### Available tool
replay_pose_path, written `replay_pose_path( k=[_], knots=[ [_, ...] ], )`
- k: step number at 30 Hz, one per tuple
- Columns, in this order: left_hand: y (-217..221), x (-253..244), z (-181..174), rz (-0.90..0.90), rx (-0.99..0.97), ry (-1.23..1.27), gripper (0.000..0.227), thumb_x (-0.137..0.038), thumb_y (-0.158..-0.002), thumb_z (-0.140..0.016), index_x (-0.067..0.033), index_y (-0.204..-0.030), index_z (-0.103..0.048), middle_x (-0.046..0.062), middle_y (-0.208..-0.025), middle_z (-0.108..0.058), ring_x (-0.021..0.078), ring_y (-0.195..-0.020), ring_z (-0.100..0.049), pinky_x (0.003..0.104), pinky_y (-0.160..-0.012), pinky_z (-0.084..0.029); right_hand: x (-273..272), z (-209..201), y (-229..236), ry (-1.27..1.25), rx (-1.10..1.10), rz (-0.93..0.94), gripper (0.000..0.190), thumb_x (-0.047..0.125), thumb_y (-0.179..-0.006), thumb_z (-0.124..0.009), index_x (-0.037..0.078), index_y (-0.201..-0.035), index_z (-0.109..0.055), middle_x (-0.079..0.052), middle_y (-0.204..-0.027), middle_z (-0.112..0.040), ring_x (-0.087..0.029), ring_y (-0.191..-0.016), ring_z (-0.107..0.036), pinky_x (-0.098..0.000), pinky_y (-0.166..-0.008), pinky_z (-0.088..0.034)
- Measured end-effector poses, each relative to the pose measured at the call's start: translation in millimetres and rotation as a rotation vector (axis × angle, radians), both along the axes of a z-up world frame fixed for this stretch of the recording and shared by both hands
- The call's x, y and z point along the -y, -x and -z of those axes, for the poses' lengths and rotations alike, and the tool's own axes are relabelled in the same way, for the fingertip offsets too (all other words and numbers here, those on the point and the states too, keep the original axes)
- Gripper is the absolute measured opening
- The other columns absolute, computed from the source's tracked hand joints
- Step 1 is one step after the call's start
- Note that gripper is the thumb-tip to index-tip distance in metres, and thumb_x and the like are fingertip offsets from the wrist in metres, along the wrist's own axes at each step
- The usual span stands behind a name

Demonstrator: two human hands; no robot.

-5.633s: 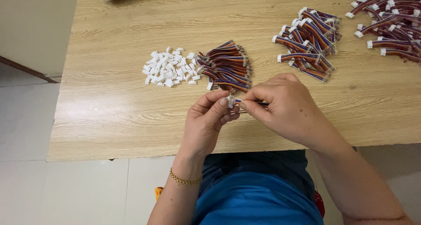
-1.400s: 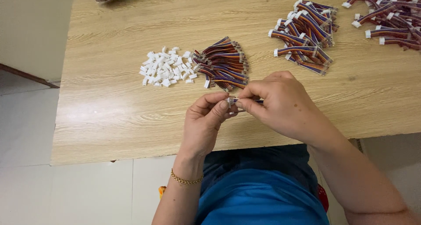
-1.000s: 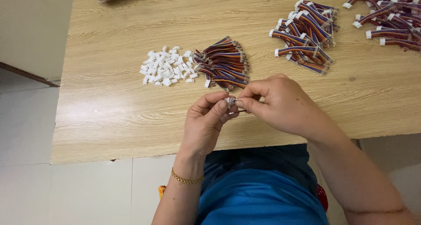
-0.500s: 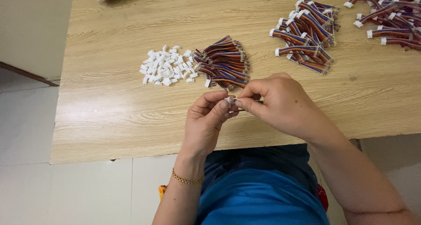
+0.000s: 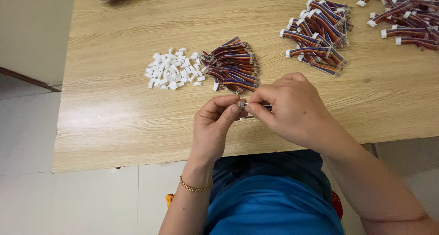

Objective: The person assembles small electronic components by inserting white plastic connectors onto the ends of multi-colored ribbon cables. They work at a wooden table, picking up cables and connectors, aligning them, and pressing them together before placing the finished items into a pile.

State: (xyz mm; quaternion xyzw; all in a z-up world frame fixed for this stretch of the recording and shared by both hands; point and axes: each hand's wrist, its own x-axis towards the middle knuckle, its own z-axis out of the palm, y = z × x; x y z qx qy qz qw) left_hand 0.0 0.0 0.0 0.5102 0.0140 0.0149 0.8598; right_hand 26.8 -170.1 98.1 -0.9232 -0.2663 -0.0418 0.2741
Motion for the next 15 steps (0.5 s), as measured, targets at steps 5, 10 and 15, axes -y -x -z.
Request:
replay_pose_path(
  k=[5,10,15],
  knots=[
    [-1.0,-1.6,4.6,0.026,-0.036,0.043,0.023,-0.003,-0.087,-0.068,0.0033,-0.109,-0.065,0.019,-0.093,-0.071,0.0249,-0.084,-0.072,0.033,-0.075,-0.061,-0.4,0.6,-3.4,0.03,-0.029,-0.009,0.012,0.029,-0.085,-0.066,0.021,-0.076,-0.067,0.001,-0.061,-0.067,-0.02,-0.073,-0.069,-0.0388,-0.091,-0.04],
    [-3.0,-2.6,9.5,0.053,-0.081,0.076,0.022,-0.005,-0.088,-0.068,0.0045,-0.107,-0.066,0.021,-0.093,-0.071,0.0273,-0.085,-0.072,0.037,-0.076,-0.062,-0.3,-4.3,-6.6,0.037,-0.073,-0.025,0.015,0.027,-0.087,-0.064,0.017,-0.076,-0.066,-0.006,-0.062,-0.067,-0.026,-0.074,-0.07,-0.0421,-0.089,-0.041],
    [-3.5,-1.6,9.4,0.057,-0.081,0.03,0.021,-0.006,-0.09,-0.065,0.0054,-0.108,-0.066,0.02,-0.092,-0.072,0.0254,-0.086,-0.072,0.037,-0.077,-0.062,2.3,-0.5,-7.6,0.07,-0.061,-0.025,0.017,0.031,-0.089,-0.063,0.02,-0.076,-0.066,-0.002,-0.06,-0.067,-0.022,-0.075,-0.07,-0.0402,-0.091,-0.04]
  ],
)
